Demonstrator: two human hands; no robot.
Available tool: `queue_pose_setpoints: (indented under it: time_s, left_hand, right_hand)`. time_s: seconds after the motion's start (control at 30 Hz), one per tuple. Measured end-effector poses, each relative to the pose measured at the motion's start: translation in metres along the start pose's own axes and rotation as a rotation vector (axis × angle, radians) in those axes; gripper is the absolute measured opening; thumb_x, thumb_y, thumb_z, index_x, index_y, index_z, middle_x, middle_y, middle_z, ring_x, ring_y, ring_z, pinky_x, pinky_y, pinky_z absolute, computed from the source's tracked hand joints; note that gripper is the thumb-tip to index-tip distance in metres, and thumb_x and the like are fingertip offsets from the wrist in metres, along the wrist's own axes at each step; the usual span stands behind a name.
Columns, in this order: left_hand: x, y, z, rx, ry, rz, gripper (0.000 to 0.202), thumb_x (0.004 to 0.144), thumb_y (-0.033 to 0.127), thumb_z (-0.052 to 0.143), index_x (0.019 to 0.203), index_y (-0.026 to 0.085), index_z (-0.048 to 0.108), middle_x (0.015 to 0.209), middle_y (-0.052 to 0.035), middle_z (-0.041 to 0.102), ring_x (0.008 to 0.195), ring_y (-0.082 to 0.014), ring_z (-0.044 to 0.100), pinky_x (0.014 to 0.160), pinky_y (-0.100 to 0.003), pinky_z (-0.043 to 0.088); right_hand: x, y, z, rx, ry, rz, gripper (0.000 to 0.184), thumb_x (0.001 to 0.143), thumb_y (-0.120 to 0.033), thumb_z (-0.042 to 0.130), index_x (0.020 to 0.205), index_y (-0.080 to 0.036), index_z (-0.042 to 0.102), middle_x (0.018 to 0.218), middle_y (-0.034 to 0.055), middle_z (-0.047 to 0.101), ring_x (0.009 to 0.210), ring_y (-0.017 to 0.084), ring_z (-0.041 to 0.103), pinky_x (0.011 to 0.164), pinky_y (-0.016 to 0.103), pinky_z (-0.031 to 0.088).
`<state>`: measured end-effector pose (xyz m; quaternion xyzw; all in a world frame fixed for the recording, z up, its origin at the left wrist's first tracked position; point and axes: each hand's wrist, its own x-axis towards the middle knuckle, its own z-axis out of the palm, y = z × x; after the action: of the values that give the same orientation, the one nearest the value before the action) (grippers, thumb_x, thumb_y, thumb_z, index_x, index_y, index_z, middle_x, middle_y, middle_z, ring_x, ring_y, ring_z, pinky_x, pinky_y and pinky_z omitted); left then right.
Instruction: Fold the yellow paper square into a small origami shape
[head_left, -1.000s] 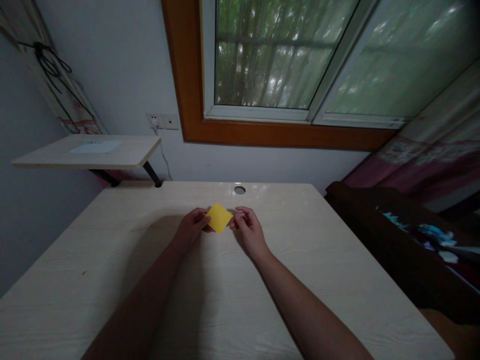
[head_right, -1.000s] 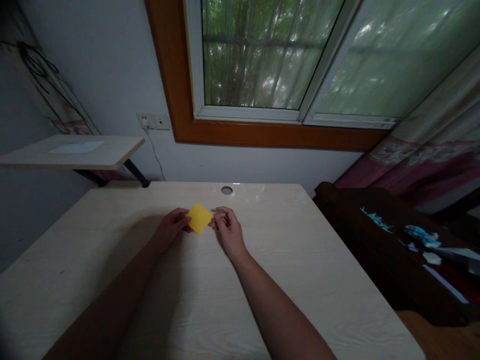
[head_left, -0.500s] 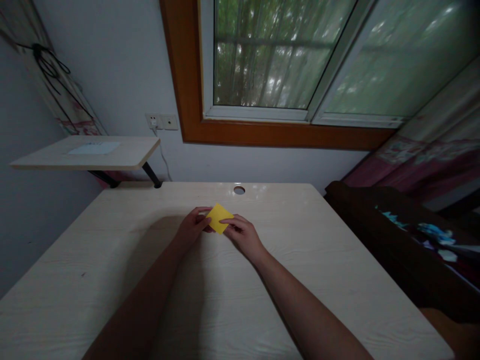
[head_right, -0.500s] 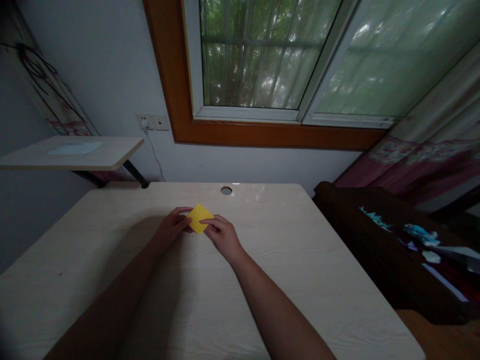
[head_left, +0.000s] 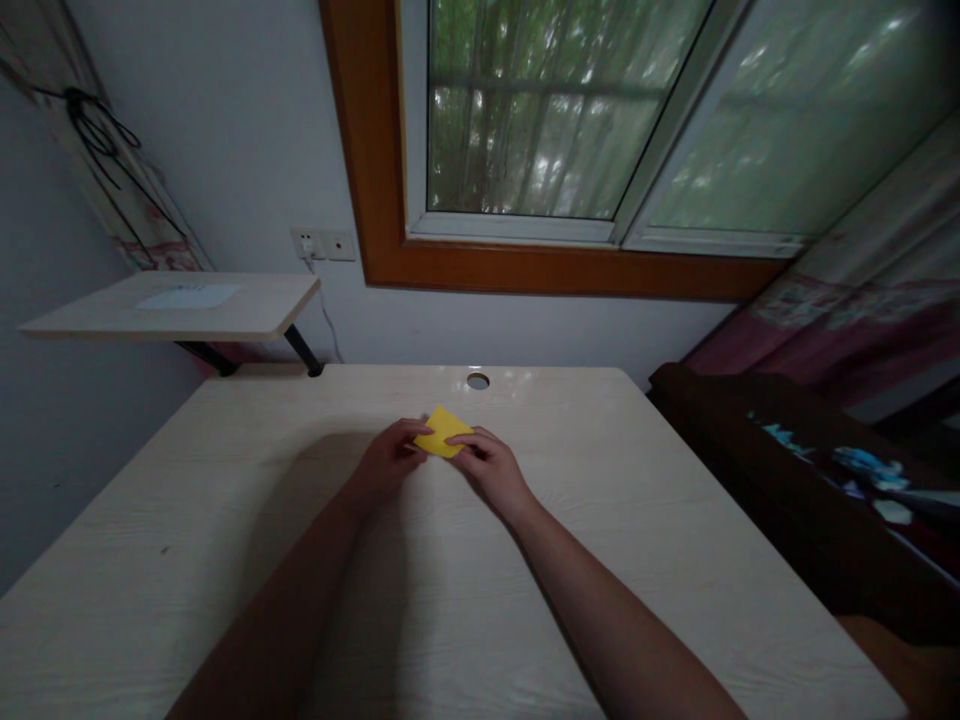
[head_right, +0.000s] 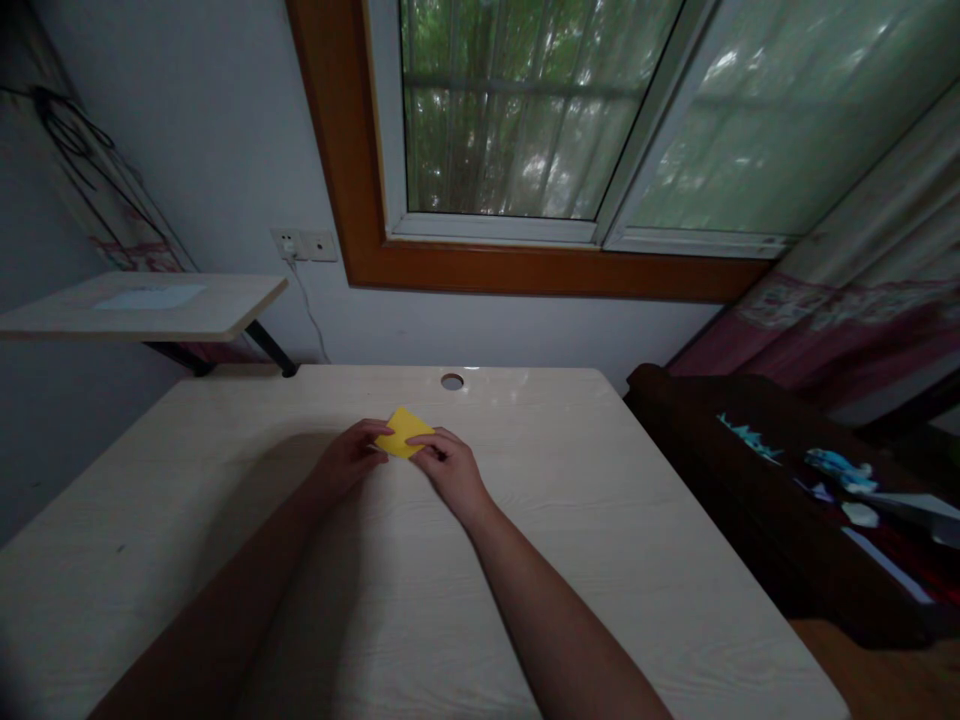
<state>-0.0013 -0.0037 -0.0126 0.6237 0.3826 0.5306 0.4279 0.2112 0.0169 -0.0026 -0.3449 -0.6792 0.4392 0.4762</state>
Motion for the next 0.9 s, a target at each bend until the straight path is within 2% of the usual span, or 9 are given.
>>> queue_pose_setpoints:
  time_s: [0.1,0.27,0.43,0.67,0.9]
  left_hand:
    - [0.0015,-0.0047,0.0003,0.023,0.02,-0.026,0.026,0.075,0.027,0.075,0.099,0.018,0.069,0.107,-0.0085,0.063,0.103,-0.0215,0.06,0.083,-0.031,0.052]
    - [0.0011,-0.0025,0.0025,-0.022,0.03,-0.142,0.024,0.073,0.033,0.076,0.088,0.016,0.068,0.091,-0.0049,0.07,0.082,-0.0167,0.065,0.078,-0.029,0.051]
    - [-0.0002,0.0008,0.0034,-0.044,0.025,-0.198,0.023,0.076,0.036,0.072,0.085,0.016,0.066,0.082,-0.0038,0.072,0.077,-0.0171,0.067,0.076,-0.03,0.052]
    - [-0.0009,0.0037,0.004,-0.095,-0.026,-0.242,0.022,0.076,0.034,0.073,0.087,0.016,0.065,0.084,-0.0033,0.071,0.082,-0.0184,0.069,0.083,-0.033,0.053]
    - [-0.0003,-0.0002,0.0031,-0.083,-0.034,-0.189,0.026,0.072,0.031,0.077,0.091,0.017,0.067,0.096,-0.0043,0.07,0.091,-0.019,0.067,0.087,-0.034,0.051]
  right_hand:
    - [-0.0005,0.0002,0.0004,-0.011,-0.01,-0.02,0.015,0.08,-0.03,0.07,0.092,-0.024,0.076,0.083,0.0029,0.059,0.075,0.016,0.054,0.066,0.027,0.043]
    - [-0.0008,-0.0004,0.0013,0.008,-0.012,-0.014,0.016,0.08,-0.034,0.072,0.092,-0.024,0.075,0.089,0.0036,0.061,0.079,0.016,0.057,0.066,0.027,0.044]
    - [-0.0006,-0.0027,0.0025,0.059,0.017,-0.007,0.015,0.078,-0.034,0.074,0.088,-0.023,0.074,0.097,0.0057,0.064,0.085,0.019,0.06,0.072,0.029,0.047]
    - [-0.002,-0.0022,0.0014,0.054,0.012,-0.012,0.016,0.083,-0.037,0.069,0.084,-0.022,0.074,0.093,0.0059,0.066,0.089,0.02,0.061,0.079,0.031,0.047]
    - [-0.0027,0.0021,-0.0004,0.021,0.025,0.025,0.021,0.084,-0.04,0.066,0.079,-0.02,0.073,0.088,0.0055,0.067,0.085,0.019,0.061,0.078,0.03,0.047]
